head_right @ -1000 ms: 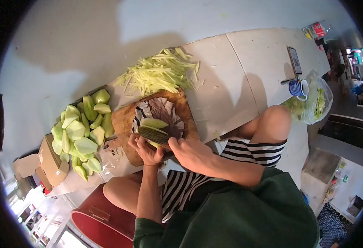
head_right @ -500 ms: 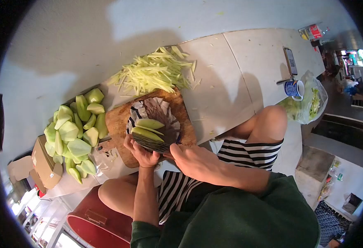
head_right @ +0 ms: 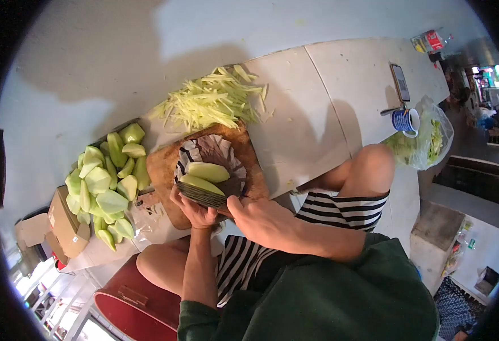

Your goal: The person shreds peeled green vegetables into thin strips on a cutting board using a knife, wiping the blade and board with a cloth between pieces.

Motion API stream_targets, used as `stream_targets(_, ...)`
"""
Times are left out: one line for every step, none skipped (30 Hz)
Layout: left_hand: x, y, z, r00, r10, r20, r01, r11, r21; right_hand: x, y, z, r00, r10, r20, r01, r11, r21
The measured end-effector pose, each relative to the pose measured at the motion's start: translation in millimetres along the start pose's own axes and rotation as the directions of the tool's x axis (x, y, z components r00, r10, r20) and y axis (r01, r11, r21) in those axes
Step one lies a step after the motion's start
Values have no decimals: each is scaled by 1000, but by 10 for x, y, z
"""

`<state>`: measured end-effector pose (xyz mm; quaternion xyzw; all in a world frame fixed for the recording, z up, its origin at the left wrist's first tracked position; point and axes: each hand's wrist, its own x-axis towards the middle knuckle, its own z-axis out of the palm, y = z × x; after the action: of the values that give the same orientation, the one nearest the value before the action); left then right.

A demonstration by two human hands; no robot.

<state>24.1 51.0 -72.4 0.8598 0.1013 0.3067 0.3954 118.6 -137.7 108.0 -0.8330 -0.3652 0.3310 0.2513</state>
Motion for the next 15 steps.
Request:
stream_targets(6,-15,-17,999,36,23,-37,999,38,-49,-56,-60,996,-37,-78,37,999,6)
stream_targets(18,-26,-26,996,73,45,-77,994,77,-69,-68,-69,996,-34,-80,35,999,5)
stream_targets(9,-28,-18,996,76,44,-79,994,74,-81,-75,-79,998,-23,-63,23,1000,3)
stream_targets(-8,-22,-8,999,37,32,-38,999,36,-82,-79,-87,999,-12,-44,12,1000,0)
stream_targets(-23,-26,5,1000,-4,23,4,1000,-3,-77,-82,-83,999,-12,-44,12,1000,-4)
stream_targets(-5,-15,8,1000,-6,20,6,1000,-5,-66,-80,-67,1000,18,-19,-19,1000,-22)
stream_targets(0,-4,-2,1000,0,18,0,1000,-13,-55,-73,-46,999,50,9,-49,998,-38)
stream_targets(-3,2,-14,1000,3,16,-3,1000,-20,-34,-52,-19,999,52,16,-51,998,-37)
stream_targets(-14,-9,-12,1000,-4,18,4,1000,-19,-1,-14,14,999,34,0,-34,999,-12)
stream_targets(-21,-24,-1,1000,-1,20,1,1000,-9,36,39,54,1000,17,-17,-16,1000,12)
stream_targets(-28,-28,4,1000,3,22,-3,1000,2,117,158,191,1000,16,-12,-16,1000,12)
stream_targets(-50,-35,9,1000,2,22,-2,1000,4,227,317,397,999,8,-46,-10,999,-31)
stream_targets(-54,-44,14,1000,-12,20,13,999,-41,310,344,450,996,-4,-84,-2,997,-75)
stream_targets(-38,-62,20,1000,-21,15,22,996,-85,322,361,460,996,-13,-90,6,997,-78)
stream_targets(5,-21,0,999,11,42,-10,999,-31,361,357,405,997,-9,-73,3,998,-70)
